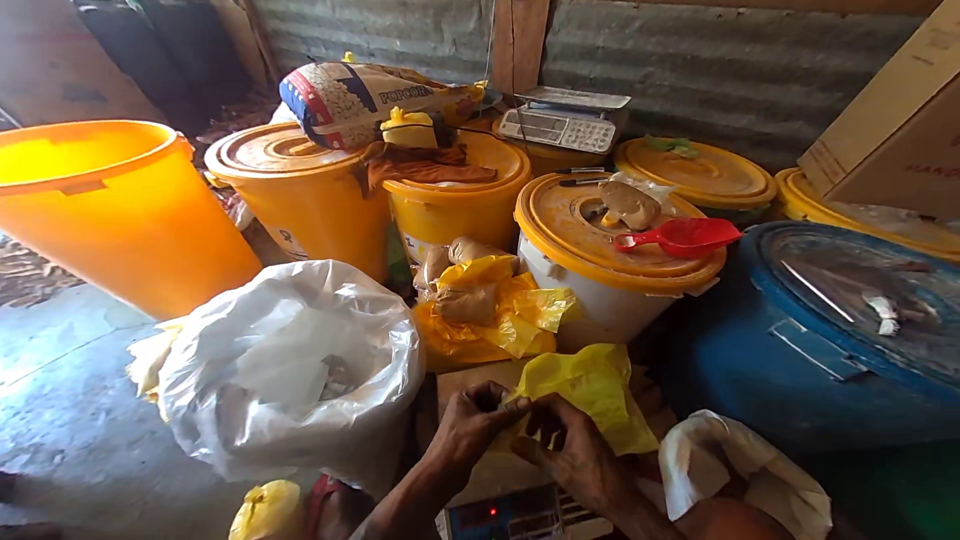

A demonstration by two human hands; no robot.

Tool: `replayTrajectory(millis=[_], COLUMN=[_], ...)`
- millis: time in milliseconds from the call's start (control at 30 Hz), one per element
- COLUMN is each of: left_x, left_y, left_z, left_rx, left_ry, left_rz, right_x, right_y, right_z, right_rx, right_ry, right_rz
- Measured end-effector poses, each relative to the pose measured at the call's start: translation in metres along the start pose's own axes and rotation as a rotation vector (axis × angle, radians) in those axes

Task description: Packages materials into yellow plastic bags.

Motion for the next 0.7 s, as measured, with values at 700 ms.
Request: replayTrajectory(millis=[700], left_x=[-0.003], left_y=[0.03], left_z=[-0.027], left_rx=[0.602], left_ry=[0.122], left_rz=[-0.141], right_x=[-0.018], right_y=[0.037], right_z=[-0.011], right_rx=[-1.36], right_ry=[-0.298], right_rz=[-0.189])
Point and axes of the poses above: each hand's wrist, its own x-axis away from the middle knuckle, its own y-axis out of the back of the hand, z = x × y, the point moved 6 cm from there along -x, towards the middle knuckle, and after that the axes turned 2 degrees about -x, right-handed, at the moved point
